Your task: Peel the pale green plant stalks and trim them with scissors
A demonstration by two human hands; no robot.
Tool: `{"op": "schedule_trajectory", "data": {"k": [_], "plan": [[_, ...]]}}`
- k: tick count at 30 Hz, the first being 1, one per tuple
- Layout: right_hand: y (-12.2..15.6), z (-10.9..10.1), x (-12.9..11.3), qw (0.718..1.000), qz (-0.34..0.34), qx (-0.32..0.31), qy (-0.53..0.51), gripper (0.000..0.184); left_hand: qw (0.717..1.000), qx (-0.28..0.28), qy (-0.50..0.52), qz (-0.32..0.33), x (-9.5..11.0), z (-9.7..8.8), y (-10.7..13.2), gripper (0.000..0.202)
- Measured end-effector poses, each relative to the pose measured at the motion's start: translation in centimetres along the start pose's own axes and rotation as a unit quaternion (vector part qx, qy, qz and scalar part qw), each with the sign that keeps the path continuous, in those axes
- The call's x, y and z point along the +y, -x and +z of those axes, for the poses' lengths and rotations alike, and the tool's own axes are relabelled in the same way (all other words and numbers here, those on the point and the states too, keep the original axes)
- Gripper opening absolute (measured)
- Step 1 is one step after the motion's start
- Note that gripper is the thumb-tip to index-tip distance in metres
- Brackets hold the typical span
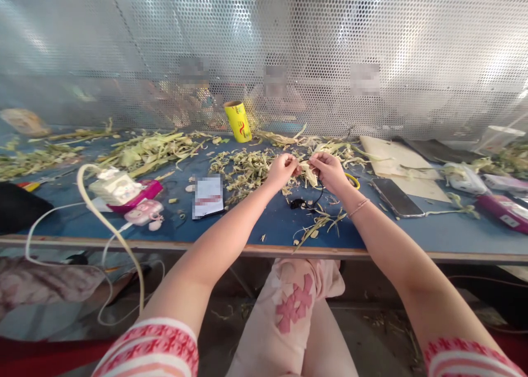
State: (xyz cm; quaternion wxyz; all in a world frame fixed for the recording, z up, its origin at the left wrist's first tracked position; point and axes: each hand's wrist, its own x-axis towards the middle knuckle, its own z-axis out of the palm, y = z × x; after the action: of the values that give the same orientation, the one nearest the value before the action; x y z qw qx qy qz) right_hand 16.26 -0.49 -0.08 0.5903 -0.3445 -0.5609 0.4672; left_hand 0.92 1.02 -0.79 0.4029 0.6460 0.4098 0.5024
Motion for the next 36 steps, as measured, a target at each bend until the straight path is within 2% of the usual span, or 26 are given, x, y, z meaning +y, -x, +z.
{"op": "schedule_trajectory", "data": {"k": [3, 6, 10, 13, 21, 24, 30, 36], "plan": [[-0.1, -0.1, 0.1, 0.999, -0.029, 0.026, -0.013, 0.033, 0.999, -0.009, -0.052, -0.003, -0.1, 0.4, 0.3, 0.011], [-0.5, -0.4, 0.6, 0.997, -0.059, 0.048, 0.033, 0.026, 0.989, -0.007, -0.137, 0.051, -0.3, 0.3, 0.4, 0.009], [-0.7, -0.7, 1.0, 0.987, -0.089, 0.079, 0.109, 0.018, 0.942, 0.005, -0.294, 0.161, -0.2, -0.2, 0.6, 0.011], [-0.5, -0.4, 0.9, 0.971, -0.112, 0.074, 0.199, 0.013, 0.913, 0.009, -0.348, 0.215, -0.1, -0.4, 0.8, 0.017], [-0.1, 0.4, 1.1, 0.945, -0.129, 0.062, 0.293, 0.011, 0.882, 0.031, -0.373, 0.287, -0.9, -0.2, 0.7, 0.018], [-0.1, 0.3, 0.9, 0.929, -0.149, 0.073, 0.330, 0.008, 0.876, 0.022, -0.380, 0.297, -0.9, -0.3, 0.6, 0.018], [-0.2, -0.1, 0.6, 0.919, -0.155, 0.110, 0.347, 0.007, 0.874, -0.006, -0.379, 0.305, -0.5, -0.2, 0.6, 0.018], [0.0, 0.3, 0.6, 0.914, -0.186, 0.044, 0.359, 0.005, 0.870, -0.016, -0.381, 0.312, -0.5, 0.0, 0.6, 0.018]]}}
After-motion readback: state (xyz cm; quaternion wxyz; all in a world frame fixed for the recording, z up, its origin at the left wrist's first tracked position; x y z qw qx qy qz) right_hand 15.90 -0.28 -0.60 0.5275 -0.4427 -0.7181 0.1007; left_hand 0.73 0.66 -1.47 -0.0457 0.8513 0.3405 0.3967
